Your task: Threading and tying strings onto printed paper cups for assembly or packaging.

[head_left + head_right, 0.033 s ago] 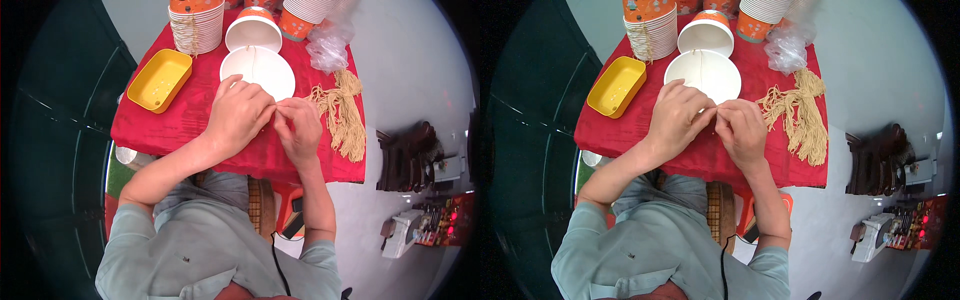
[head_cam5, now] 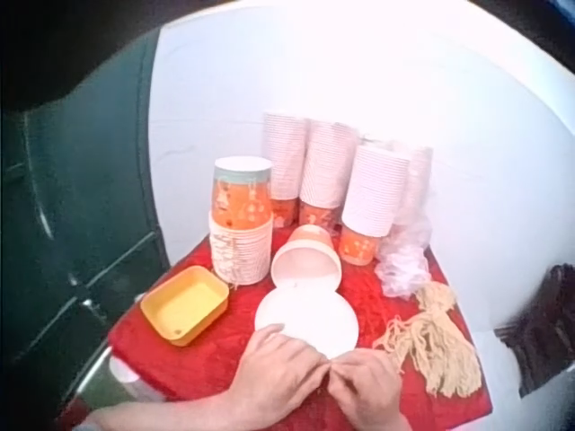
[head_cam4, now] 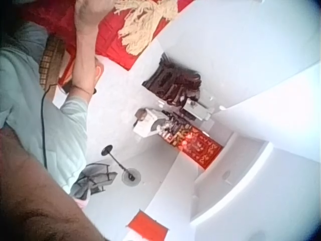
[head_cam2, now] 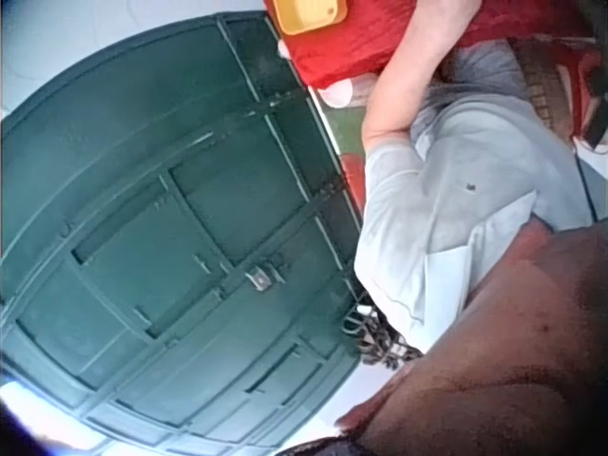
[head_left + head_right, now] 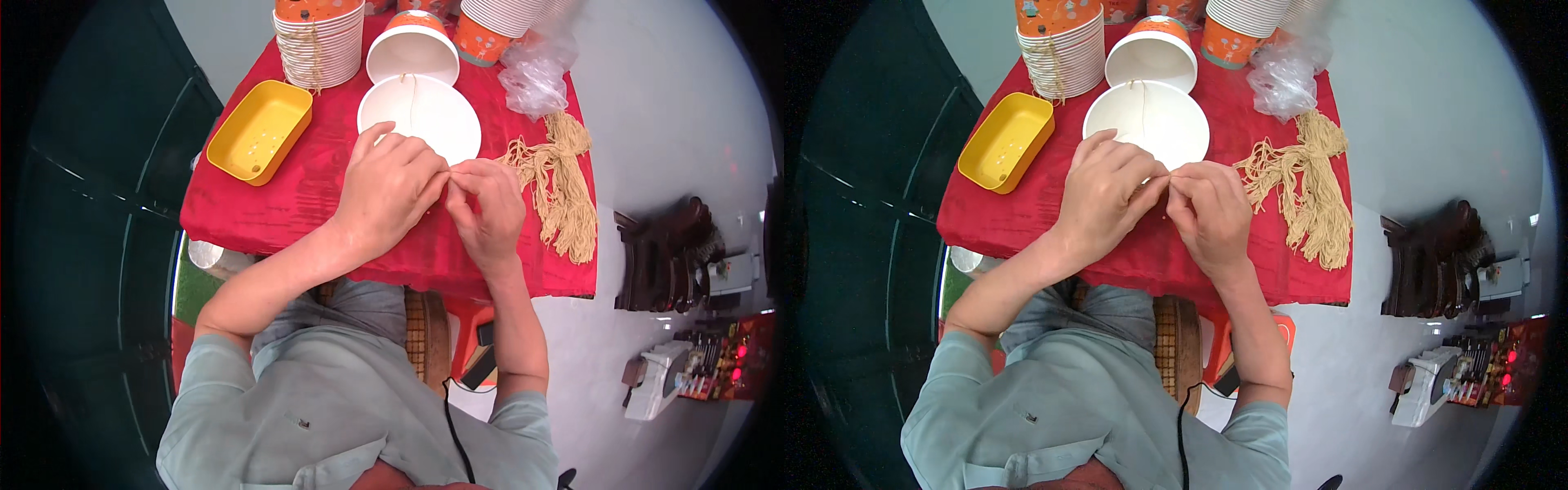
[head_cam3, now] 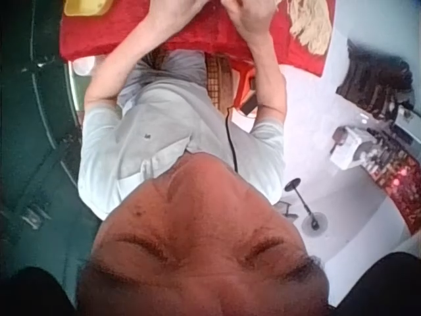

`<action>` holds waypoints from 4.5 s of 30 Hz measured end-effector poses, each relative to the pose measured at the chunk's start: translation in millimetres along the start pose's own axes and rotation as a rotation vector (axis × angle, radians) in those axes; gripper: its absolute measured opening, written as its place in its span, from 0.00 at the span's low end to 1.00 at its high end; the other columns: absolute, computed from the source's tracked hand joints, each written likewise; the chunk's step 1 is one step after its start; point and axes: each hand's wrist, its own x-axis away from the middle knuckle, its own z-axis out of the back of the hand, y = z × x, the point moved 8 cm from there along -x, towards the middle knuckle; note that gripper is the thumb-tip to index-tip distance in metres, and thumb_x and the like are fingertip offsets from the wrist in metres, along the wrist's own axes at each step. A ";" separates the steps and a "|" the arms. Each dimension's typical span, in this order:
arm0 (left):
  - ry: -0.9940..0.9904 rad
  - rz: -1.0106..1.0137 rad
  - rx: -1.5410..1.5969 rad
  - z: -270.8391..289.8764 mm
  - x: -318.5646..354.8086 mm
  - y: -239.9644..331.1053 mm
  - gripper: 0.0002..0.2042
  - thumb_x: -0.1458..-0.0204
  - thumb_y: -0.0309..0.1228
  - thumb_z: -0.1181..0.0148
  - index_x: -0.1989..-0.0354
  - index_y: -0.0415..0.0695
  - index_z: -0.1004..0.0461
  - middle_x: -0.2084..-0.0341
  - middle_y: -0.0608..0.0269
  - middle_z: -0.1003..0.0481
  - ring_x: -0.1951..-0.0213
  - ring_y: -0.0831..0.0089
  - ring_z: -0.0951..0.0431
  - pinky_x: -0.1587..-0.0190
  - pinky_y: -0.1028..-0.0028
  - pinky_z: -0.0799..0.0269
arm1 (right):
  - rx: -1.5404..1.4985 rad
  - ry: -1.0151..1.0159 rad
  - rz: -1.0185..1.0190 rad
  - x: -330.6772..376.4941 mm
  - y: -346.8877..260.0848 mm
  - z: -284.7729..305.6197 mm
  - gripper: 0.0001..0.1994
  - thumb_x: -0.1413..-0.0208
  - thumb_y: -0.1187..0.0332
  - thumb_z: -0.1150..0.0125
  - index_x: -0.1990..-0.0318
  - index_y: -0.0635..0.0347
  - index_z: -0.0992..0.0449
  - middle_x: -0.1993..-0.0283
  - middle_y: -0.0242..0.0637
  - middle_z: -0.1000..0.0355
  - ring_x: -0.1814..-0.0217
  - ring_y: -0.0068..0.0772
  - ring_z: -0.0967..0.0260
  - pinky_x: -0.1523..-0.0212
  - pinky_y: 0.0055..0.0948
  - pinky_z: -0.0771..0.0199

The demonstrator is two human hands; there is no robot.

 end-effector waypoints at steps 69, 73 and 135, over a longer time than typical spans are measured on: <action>-0.433 0.420 0.687 -26.6 -17.2 -38.1 0.12 0.32 0.34 0.34 0.60 0.35 0.17 0.68 0.60 0.17 0.63 0.77 0.19 0.59 0.72 0.22 | -0.051 0.255 -0.324 26.7 8.2 12.8 0.11 0.48 0.82 0.26 0.59 0.59 0.18 0.54 0.35 0.17 0.48 0.39 0.19 0.47 0.37 0.19; -0.386 0.388 0.705 -27.4 -19.3 -37.7 0.12 0.30 0.34 0.35 0.59 0.36 0.19 0.69 0.60 0.17 0.63 0.79 0.19 0.58 0.71 0.21 | -0.074 0.252 -0.354 31.1 10.0 13.4 0.11 0.48 0.83 0.27 0.60 0.59 0.19 0.53 0.37 0.17 0.49 0.40 0.19 0.48 0.38 0.20; -0.178 -0.173 0.198 -2.0 4.6 -45.3 0.08 0.33 0.38 0.34 0.57 0.48 0.19 0.64 0.64 0.22 0.48 0.63 0.21 0.22 0.47 0.45 | 0.244 -0.089 0.035 28.5 -3.9 -2.0 0.25 0.42 0.78 0.26 0.36 0.53 0.18 0.32 0.44 0.23 0.47 0.42 0.18 0.48 0.39 0.16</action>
